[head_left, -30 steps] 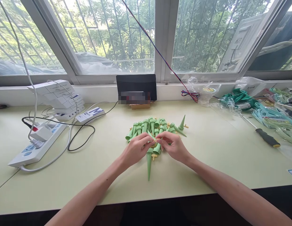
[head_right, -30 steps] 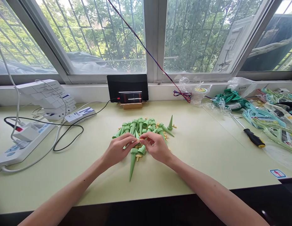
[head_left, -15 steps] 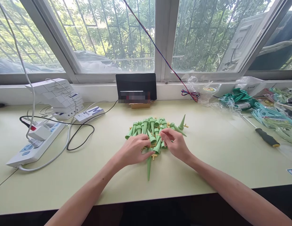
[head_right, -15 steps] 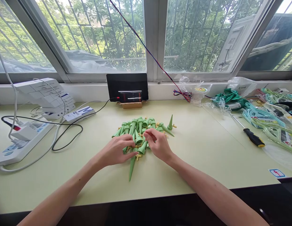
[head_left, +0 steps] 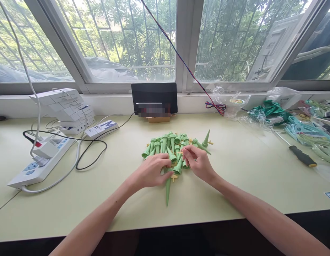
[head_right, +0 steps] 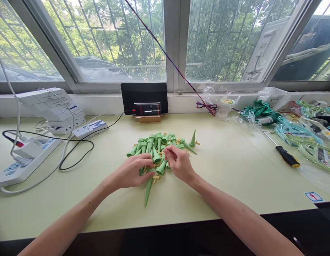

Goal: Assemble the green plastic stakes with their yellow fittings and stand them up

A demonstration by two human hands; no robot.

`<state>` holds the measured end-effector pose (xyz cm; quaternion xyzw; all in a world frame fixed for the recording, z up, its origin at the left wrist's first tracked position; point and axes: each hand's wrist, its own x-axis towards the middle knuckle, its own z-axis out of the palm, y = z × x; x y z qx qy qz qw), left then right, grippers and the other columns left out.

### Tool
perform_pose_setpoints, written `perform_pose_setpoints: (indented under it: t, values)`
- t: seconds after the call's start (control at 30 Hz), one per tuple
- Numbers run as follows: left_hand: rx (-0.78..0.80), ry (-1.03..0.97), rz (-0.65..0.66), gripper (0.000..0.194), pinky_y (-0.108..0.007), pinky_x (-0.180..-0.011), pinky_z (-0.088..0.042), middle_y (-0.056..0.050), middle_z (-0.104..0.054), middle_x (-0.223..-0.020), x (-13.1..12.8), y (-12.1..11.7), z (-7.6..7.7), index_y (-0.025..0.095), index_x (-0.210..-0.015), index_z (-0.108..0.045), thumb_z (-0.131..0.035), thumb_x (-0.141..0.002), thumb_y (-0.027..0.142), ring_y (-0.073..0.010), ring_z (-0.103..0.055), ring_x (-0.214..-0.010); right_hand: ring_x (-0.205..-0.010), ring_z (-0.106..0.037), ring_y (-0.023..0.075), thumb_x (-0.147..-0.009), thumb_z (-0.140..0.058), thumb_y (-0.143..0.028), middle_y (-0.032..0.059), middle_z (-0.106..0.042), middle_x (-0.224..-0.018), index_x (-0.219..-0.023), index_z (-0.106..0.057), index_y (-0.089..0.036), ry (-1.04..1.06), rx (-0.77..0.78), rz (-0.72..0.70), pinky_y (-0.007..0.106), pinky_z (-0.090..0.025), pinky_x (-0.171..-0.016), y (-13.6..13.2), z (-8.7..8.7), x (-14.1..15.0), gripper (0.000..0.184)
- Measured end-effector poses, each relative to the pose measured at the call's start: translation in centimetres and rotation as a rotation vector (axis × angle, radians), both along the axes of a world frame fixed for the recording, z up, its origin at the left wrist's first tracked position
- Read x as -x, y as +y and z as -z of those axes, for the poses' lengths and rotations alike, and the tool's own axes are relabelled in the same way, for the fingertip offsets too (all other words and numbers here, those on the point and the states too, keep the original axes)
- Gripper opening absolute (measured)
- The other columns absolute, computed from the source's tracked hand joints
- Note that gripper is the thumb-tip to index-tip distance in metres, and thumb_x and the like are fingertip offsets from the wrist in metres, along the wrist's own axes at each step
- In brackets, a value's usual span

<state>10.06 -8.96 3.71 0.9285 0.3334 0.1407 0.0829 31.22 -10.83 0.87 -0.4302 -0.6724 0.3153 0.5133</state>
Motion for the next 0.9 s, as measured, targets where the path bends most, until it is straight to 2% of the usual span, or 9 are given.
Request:
perform_pose_setpoints:
  t: [0.4,0.53,0.67,0.77,0.83,0.9]
  values:
    - [0.18,-0.231,0.105,0.012,-0.025,-0.058,-0.043,-0.003,-0.058,-0.089,-0.1,-0.3,-0.5,0.019,-0.082,-0.058,-0.057,-0.091,0.028,-0.0126,-0.052,-0.067,-0.051,-0.052,0.0116,-0.098,-0.046,-0.046,-0.0005,-0.056,-0.066,-0.086,-0.059,-0.02,-0.001,0.005,0.003,0.025,-0.044,-0.052,0.0,-0.3,0.1,0.032]
    - [0.203,-0.289,0.08,0.011,-0.023,-0.057,-0.045,-0.004,-0.059,-0.095,-0.3,0.0,-0.2,0.02,-0.091,-0.058,-0.051,-0.094,0.028,-0.0123,-0.053,-0.07,-0.052,-0.052,0.0116,-0.098,-0.046,-0.044,-0.0003,-0.056,-0.068,-0.087,-0.059,-0.02,0.001,0.007,-0.009,0.025,-0.044,-0.052,0.0,-0.3,0.0,0.03]
    - [0.18,-0.358,0.024,0.013,-0.025,-0.064,-0.049,-0.004,-0.06,-0.097,-0.6,0.3,0.2,0.021,-0.094,-0.057,-0.047,-0.097,0.03,-0.0138,-0.056,-0.08,-0.054,-0.052,0.0119,-0.097,-0.048,-0.043,-0.0002,-0.056,-0.069,-0.089,-0.06,-0.02,0.0,0.004,-0.004,0.025,-0.046,-0.054,-0.1,-0.3,0.0,0.028]
    - [0.233,-0.454,-0.011,0.013,-0.025,-0.068,-0.051,-0.004,-0.06,-0.103,-0.6,0.3,0.4,0.021,-0.095,-0.053,-0.045,-0.098,0.032,-0.0131,-0.058,-0.082,-0.056,-0.053,0.0123,-0.096,-0.05,-0.043,0.0003,-0.057,-0.071,-0.09,-0.061,-0.02,-0.009,0.0,0.006,0.025,-0.046,-0.055,-0.1,-0.3,0.0,0.026]
    - [0.312,-0.51,-0.046,0.014,-0.024,-0.064,-0.051,-0.002,-0.06,-0.095,-0.6,0.3,0.5,0.022,-0.099,-0.051,-0.044,-0.099,0.034,-0.0106,-0.057,-0.071,-0.057,-0.053,0.0125,-0.096,-0.051,-0.042,0.0008,-0.058,-0.072,-0.091,-0.062,-0.019,-0.013,-0.005,0.009,0.025,-0.047,-0.055,-0.1,-0.3,0.0,0.025]
    - [0.415,-0.553,-0.081,0.016,-0.023,-0.057,-0.049,0.003,-0.055,-0.076,-0.6,0.3,0.6,0.023,-0.103,-0.05,-0.043,-0.099,0.037,-0.0088,-0.053,-0.057,-0.059,-0.053,0.0126,-0.096,-0.052,-0.041,0.0014,-0.059,-0.074,-0.092,-0.063,-0.019,-0.012,-0.013,0.007,0.025,-0.047,-0.056,-0.1,-0.3,0.0,0.024]
